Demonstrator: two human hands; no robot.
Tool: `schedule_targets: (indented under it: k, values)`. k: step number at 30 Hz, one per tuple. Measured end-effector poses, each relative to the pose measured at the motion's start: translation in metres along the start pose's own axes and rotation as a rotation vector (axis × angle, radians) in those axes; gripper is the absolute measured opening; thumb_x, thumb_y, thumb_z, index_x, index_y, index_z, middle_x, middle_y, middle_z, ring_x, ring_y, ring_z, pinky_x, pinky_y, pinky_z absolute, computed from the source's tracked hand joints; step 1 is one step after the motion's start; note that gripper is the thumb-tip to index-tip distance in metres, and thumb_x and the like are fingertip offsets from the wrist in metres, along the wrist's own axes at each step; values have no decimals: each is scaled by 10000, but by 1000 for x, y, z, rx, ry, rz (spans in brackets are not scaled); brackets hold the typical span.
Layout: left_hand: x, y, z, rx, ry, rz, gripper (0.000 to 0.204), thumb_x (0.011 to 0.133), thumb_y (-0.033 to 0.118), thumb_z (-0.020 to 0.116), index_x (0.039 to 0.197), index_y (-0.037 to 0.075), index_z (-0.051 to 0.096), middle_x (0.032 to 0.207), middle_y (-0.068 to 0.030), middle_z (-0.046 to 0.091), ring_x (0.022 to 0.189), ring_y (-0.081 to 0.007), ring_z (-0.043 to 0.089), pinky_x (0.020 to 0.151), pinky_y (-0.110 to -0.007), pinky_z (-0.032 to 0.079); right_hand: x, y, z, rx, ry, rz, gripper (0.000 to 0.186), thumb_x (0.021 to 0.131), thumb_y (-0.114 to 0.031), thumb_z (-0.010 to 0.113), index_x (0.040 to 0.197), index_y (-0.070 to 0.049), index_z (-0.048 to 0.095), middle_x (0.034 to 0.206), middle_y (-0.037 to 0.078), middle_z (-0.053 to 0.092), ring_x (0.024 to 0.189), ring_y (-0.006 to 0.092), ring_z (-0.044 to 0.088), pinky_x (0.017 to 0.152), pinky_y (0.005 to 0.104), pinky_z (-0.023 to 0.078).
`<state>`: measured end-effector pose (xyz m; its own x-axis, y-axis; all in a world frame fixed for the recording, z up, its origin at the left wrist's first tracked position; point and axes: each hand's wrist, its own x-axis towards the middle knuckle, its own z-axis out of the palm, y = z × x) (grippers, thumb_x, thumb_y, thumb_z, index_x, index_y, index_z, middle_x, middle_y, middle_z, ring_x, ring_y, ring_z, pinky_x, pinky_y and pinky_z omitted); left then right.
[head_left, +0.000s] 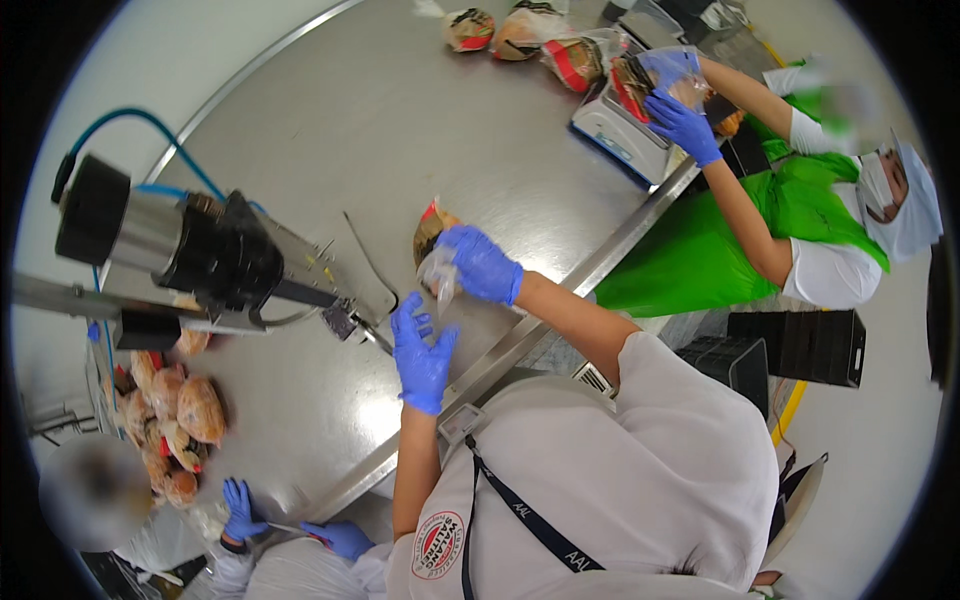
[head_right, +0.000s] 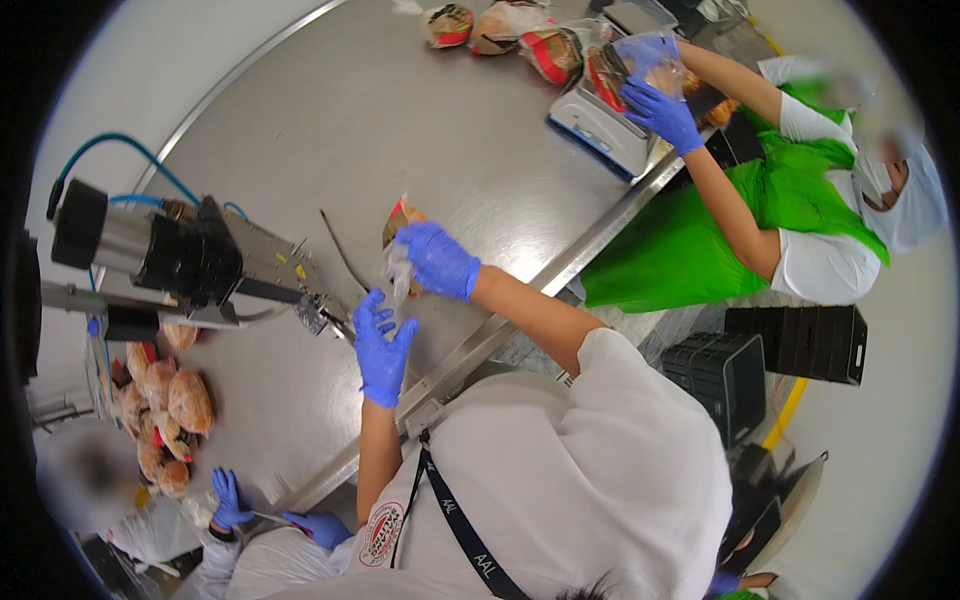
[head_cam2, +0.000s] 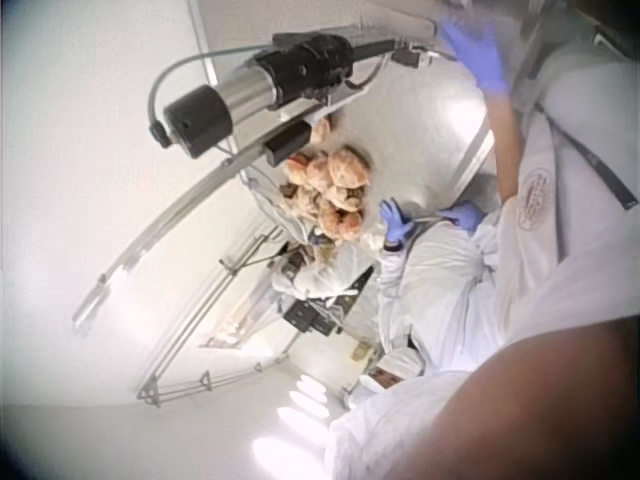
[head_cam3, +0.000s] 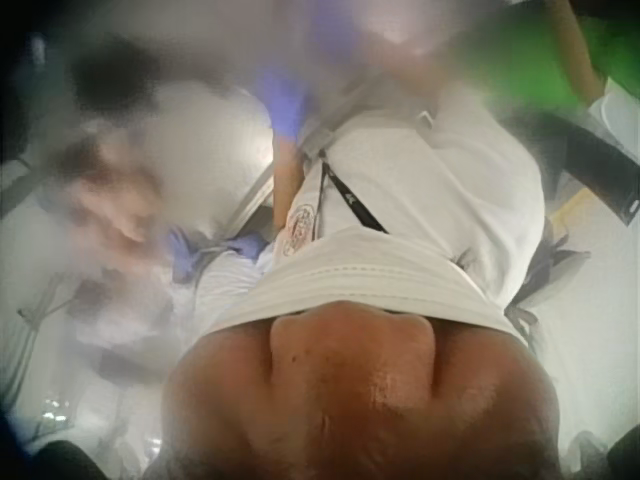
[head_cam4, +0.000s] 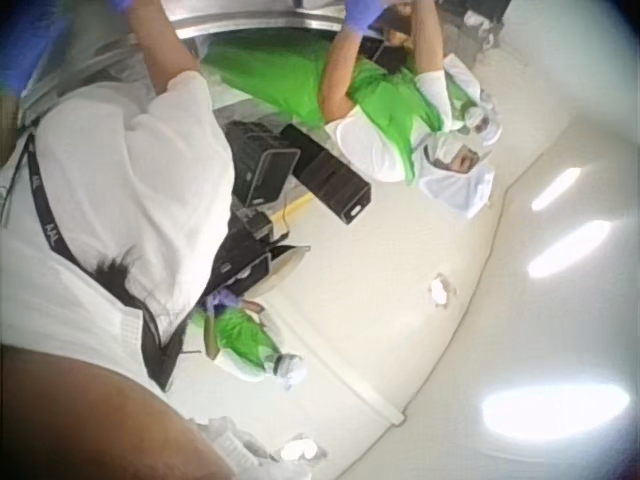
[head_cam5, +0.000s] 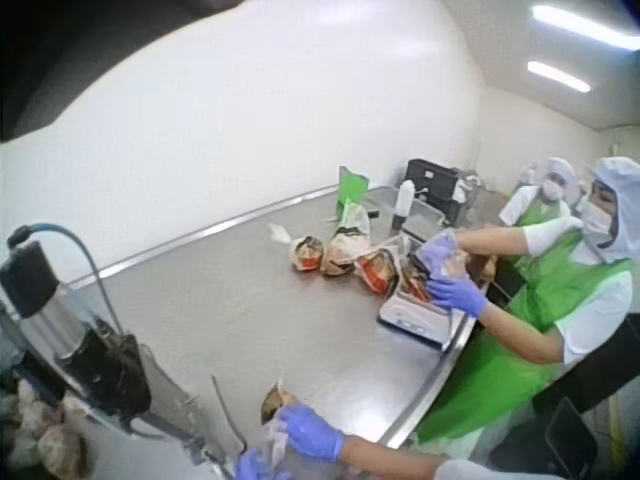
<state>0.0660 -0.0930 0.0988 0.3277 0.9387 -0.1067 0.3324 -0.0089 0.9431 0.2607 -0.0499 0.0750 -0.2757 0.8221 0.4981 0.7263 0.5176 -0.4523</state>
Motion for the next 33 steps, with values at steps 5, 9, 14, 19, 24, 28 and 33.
schedule_targets:
  k: [5,9,14,19,24,28,33]
  values:
    - [32,-40,42,11,110,282,354,734,85,630,1066,20,527,986,-170,542,889,-319,541,767,-368,443,-7,-26,-11,-10,-179,12,182,705,-172,620,837,-63,560,860,118,512,763,336,509,672,397,427]
    - [10,-36,37,220,136,397,108,760,56,569,852,7,596,897,-172,576,843,-317,550,773,-386,427,-21,-26,-13,414,-272,85,219,757,-220,612,894,-56,566,888,120,501,805,315,525,697,374,433]
    - [-24,-48,-2,186,-20,248,79,795,47,573,855,14,611,929,-162,598,865,-288,558,810,-388,417,26,27,-51,687,-112,348,328,760,-267,680,1019,-89,586,921,61,520,834,179,534,720,301,448]
    - [-46,-74,-25,-135,21,-119,99,821,80,575,873,27,641,909,-126,604,921,-288,547,918,-399,355,62,233,-73,-280,493,515,562,681,-257,742,1161,-104,492,1053,109,495,932,238,514,777,355,460]
    - [-84,-83,-30,275,169,-92,235,889,184,476,863,8,631,980,-116,573,1021,-269,481,949,-402,323,91,322,-150,-632,454,1067,882,663,-352,744,1357,-141,241,1390,154,218,1245,353,291,972,455,350]
    - [-113,-93,-55,75,447,-250,304,907,224,396,893,23,624,993,-115,547,1023,-239,460,959,-370,319,83,364,-179,-640,536,1175,912,624,-452,747,1362,-226,260,1432,148,136,1260,393,255,928,567,347]
    - [-126,-106,-101,369,550,-273,269,894,221,425,924,44,625,1062,-122,512,1073,-252,427,980,-380,291,65,430,-194,-600,479,1191,853,608,-606,676,1340,-364,312,1453,153,93,1262,447,224,937,612,308]
